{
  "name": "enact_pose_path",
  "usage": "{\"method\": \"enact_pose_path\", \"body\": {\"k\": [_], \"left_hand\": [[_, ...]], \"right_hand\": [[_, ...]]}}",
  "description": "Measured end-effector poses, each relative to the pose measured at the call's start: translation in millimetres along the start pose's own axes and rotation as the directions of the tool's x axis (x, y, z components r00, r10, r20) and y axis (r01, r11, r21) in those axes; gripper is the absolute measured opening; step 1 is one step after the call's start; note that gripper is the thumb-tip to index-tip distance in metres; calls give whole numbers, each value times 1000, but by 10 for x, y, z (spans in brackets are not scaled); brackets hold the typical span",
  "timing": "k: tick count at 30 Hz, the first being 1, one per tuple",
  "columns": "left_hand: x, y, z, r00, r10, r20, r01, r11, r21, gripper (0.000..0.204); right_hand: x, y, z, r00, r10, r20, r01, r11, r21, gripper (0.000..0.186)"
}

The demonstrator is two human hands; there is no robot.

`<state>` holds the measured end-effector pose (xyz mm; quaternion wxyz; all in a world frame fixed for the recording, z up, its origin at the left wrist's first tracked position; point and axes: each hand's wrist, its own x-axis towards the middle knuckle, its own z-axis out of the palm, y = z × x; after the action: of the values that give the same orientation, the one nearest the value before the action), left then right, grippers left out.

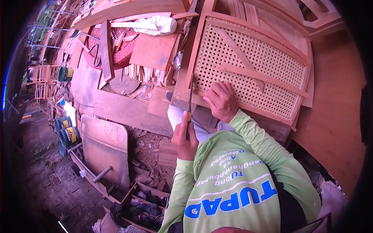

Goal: Trimming excess cane webbing and fitting it into a wooden chair frame.

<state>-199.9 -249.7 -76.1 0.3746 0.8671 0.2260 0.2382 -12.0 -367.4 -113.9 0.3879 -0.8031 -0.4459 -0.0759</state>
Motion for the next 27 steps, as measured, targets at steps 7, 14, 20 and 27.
{"method": "enact_pose_path", "body": {"k": [7, 14, 20, 27], "left_hand": [[118, -53, -58, 997, -43, 66, 45, 999, -26, 49], [-66, -185, -150, 998, 56, 11, -55, 998, -9, 50], [15, -49, -117, 997, -36, 67, 36, 999, 2, 48], [157, -55, -61, 999, -13, 47, 13, 1000, 0, 49]], "right_hand": [[14, 32, 37, 1000, -19, -14, 20, 1000, 11, 19], [1, 52, 57, 999, -25, -31, 26, 999, 28, 19], [-16, 58, 32, 1000, -10, -4, 10, 1000, 15, 18], [43, 9, 15, 1000, -12, -9, 12, 1000, 6, 17]]}}
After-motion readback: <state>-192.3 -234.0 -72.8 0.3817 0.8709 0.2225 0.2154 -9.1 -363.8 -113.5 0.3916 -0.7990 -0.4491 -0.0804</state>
